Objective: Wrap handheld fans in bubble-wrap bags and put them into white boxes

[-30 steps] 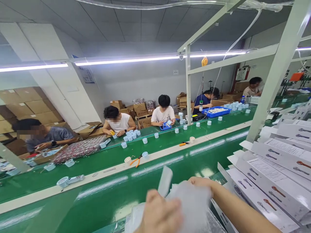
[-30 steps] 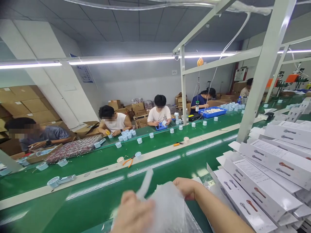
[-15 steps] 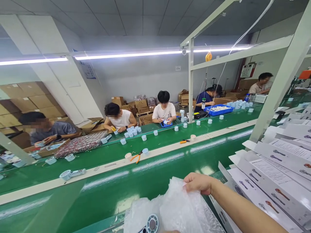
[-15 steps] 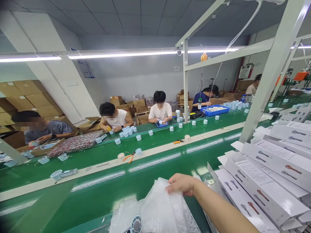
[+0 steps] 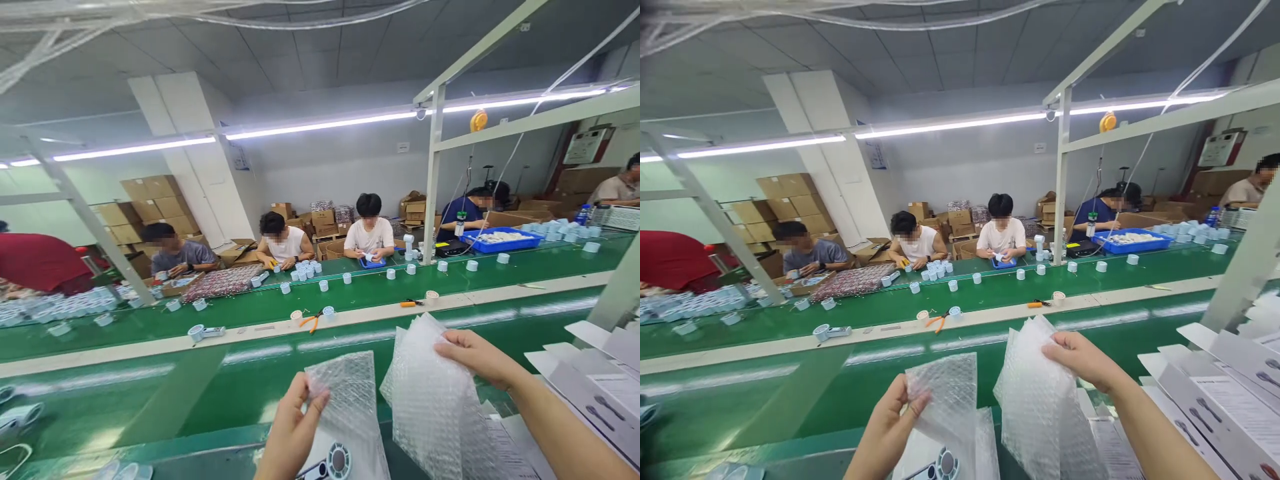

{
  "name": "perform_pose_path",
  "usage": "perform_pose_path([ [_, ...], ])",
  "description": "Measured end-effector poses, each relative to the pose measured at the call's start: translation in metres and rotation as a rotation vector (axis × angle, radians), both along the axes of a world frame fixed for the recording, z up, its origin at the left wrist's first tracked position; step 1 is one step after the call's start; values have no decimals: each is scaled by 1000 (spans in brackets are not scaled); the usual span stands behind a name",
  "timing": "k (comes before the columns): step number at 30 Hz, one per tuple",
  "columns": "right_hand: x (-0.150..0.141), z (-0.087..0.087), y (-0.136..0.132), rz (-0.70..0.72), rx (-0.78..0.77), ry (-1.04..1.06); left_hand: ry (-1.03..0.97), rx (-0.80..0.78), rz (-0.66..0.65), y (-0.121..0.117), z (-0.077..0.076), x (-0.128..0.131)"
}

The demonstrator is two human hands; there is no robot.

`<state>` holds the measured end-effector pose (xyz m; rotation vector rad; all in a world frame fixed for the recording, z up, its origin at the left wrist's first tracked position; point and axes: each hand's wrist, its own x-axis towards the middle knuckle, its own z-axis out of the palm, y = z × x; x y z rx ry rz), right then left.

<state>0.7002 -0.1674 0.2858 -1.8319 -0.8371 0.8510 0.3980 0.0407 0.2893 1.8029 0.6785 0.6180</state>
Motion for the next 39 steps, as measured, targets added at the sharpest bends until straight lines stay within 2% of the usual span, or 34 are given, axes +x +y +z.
perform_pose_path([
  [2, -6, 6, 3, 62, -25, -74, -49, 7, -86, -14, 7, -3],
  [3, -8, 9, 5, 86, -29, -137, -101, -48, -112, -21, 10, -4],
  [7, -22, 16, 17, 223, 24, -354, -320, -477, -167, -49, 16, -3],
  [9, -32, 20, 23, 306, 65, -383, -326, -555, -200, -59, 14, 2],
  [12, -49, 26, 30, 387, 131, -384, -276, -432, -218, -67, 6, 11],
  [17, -75, 36, 29, 440, 256, -344, -178, -169, -205, -68, -8, 25],
  [19, -81, 37, 27, 481, 264, -336, -119, -129, -187, -69, -12, 29],
  [21, -84, 36, 25, 516, 238, -340, -47, -67, -116, -71, -16, 31],
  [24, -85, 34, 22, 527, 175, -297, -21, 116, 69, -71, -21, 33],
  [26, -85, 33, 19, 525, 133, -224, -63, 83, 137, -70, -23, 33],
  [28, -86, 31, 16, 530, 104, -163, -69, -50, 64, -68, -21, 33],
  [30, -87, 29, 13, 552, 101, -167, -12, -75, -102, -66, -17, 34],
  [32, -88, 29, 11, 549, 86, -221, 62, 25, -184, -63, -11, 38],
  [34, -88, 31, 11, 507, 54, -290, 97, 164, -167, -56, -5, 46],
  [36, -83, 38, 10, 535, 63, -299, 111, 193, -186, -43, 1, 55],
  [37, -78, 42, 10, 592, 98, -277, 105, 132, -259, -37, 3, 60],
  [39, -63, 47, 10, 703, 193, -206, 76, -100, -490, -27, 4, 65],
])
